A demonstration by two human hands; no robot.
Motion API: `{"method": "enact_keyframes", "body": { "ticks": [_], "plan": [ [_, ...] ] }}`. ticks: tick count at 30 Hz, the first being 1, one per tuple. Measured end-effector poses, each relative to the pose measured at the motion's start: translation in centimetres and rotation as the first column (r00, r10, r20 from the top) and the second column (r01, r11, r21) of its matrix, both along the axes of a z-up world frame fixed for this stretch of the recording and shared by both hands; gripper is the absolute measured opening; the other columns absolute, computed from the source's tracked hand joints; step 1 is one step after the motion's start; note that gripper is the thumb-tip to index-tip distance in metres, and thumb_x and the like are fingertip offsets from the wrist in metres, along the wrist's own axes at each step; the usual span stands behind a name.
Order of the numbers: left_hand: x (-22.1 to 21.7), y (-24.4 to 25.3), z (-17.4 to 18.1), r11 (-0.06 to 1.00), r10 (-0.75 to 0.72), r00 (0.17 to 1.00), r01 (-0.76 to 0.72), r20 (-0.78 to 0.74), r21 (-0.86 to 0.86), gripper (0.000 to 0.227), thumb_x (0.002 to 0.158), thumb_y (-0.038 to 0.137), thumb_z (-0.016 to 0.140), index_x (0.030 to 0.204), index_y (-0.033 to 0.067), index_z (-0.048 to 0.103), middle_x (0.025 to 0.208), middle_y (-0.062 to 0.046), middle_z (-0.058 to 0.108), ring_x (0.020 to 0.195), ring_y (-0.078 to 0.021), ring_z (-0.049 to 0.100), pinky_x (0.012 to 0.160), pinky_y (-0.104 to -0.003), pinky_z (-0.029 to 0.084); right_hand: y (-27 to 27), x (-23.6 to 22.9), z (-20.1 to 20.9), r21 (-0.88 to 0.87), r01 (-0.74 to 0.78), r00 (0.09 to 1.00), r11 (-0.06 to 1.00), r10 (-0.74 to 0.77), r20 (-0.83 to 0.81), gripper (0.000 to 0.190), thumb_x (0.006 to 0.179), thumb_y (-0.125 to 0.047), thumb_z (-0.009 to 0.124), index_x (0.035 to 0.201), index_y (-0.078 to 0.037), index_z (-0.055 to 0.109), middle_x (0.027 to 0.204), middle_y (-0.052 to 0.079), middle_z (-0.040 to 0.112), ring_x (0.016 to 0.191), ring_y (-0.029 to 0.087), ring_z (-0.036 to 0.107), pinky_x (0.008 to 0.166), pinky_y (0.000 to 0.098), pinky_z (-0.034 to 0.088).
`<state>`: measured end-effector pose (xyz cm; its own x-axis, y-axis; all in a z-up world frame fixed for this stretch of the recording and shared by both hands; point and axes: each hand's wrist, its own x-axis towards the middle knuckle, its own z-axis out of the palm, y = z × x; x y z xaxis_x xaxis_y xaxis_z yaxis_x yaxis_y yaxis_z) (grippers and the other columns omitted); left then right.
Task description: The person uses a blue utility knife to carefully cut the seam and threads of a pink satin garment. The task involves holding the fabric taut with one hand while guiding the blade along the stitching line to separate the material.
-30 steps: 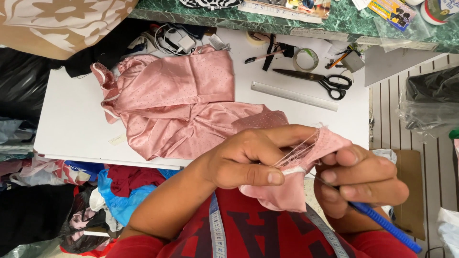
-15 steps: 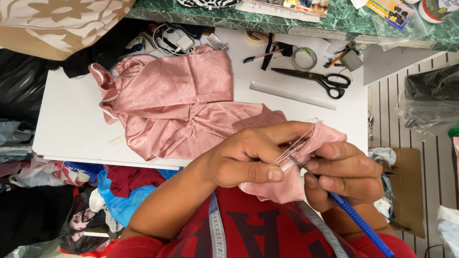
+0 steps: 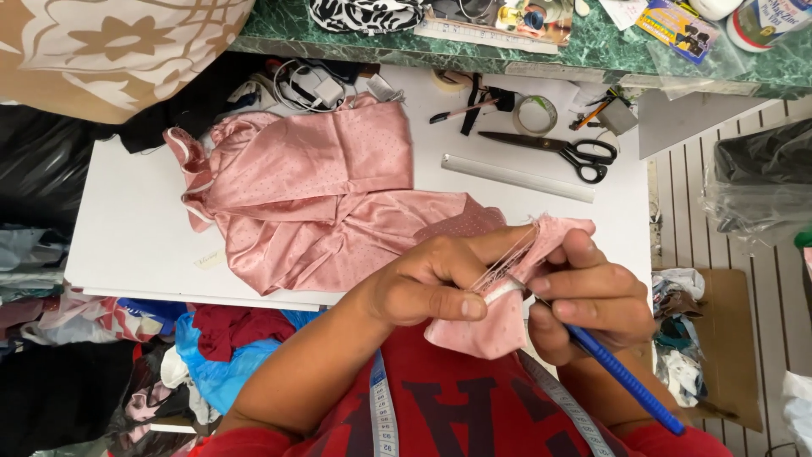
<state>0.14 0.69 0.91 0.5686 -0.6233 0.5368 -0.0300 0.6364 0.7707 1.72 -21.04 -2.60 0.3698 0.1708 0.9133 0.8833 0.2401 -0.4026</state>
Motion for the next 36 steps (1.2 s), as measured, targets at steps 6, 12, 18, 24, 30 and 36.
{"method": "enact_keyframes", "body": {
  "ticks": [6,12,18,24,30,36],
  "plan": [
    [1.1,0.5,-3.5,0.930,0.340,0.934,-0.351,0.109,0.110,0.021,0.088,0.010,0.062,0.070,0.0005,0.066,0.140,-0.023,0.060,0.140,-0.0449,0.052,0.109,-0.061,0.043,2.5,0.6,3.0,0.106,-0.166,0.979,0.980,0.177,-0.105,0.015,0.103,-0.022,0.063,0.117,-0.018,0.067,0.070,0.007,0.068,0.090,0.038,0.081,0.075,0.0456,0.069],
    [-0.3,1.1,-1.5,0.665,0.549,0.717,-0.686,0.430,0.295,0.021,0.069,-0.001,0.057,0.053,-0.0001,0.044,0.079,-0.014,0.065,0.110,-0.0493,0.068,0.091,-0.052,0.055,1.7,3.5,-4.7,-0.064,-0.157,0.676,0.986,0.060,-0.734,0.055,0.072,-0.013,0.091,0.107,-0.005,0.050,0.124,0.021,0.072,0.123,0.029,0.065,0.104,0.0414,0.048],
    [-0.2,2.2,-10.9,0.243,0.712,0.434,-0.890,0.552,0.386,0.017,0.070,0.008,0.063,0.053,0.0079,0.060,0.081,-0.003,0.073,0.077,-0.0258,0.071,0.067,-0.035,0.057,1.9,4.2,-12.6,-0.074,-0.245,0.608,0.967,0.094,-0.789,0.034,0.086,-0.001,0.082,0.082,-0.007,0.049,0.071,0.001,0.058,0.064,0.008,0.049,0.060,0.0228,0.039],
    [-1.8,2.2,-8.7,0.534,0.548,0.828,-0.454,0.117,0.713,0.019,0.082,0.014,0.065,0.066,0.0062,0.058,0.055,-0.007,0.060,0.057,-0.0225,0.056,0.054,-0.038,0.044,3.8,2.5,-8.2,-0.134,-0.235,0.661,0.963,0.057,-0.748,0.026,0.087,0.001,0.081,0.087,-0.002,0.055,0.072,0.008,0.067,0.063,0.011,0.056,0.059,0.0239,0.043],
    [-1.9,1.8,-11.4,0.358,0.752,0.643,-0.581,0.143,0.731,0.025,0.096,0.022,0.070,0.075,0.0090,0.069,0.052,-0.009,0.060,0.059,-0.0147,0.053,0.057,-0.033,0.045,4.1,2.8,-8.2,-0.261,-0.125,0.725,0.957,-0.091,-0.682,0.025,0.087,0.000,0.082,0.088,-0.004,0.057,0.087,0.013,0.073,0.071,0.015,0.067,0.063,0.0287,0.051],
    [-1.8,2.2,-9.7,0.290,0.709,0.661,-0.592,0.247,0.752,0.022,0.095,0.019,0.070,0.077,0.0066,0.072,0.053,-0.012,0.051,0.057,-0.0220,0.050,0.058,-0.036,0.044,3.6,2.4,-9.2,-0.390,-0.063,0.761,0.919,-0.208,-0.614,0.023,0.088,0.002,0.080,0.088,-0.004,0.058,0.090,0.014,0.074,0.078,0.021,0.070,0.070,0.0342,0.053]
  ]
}}
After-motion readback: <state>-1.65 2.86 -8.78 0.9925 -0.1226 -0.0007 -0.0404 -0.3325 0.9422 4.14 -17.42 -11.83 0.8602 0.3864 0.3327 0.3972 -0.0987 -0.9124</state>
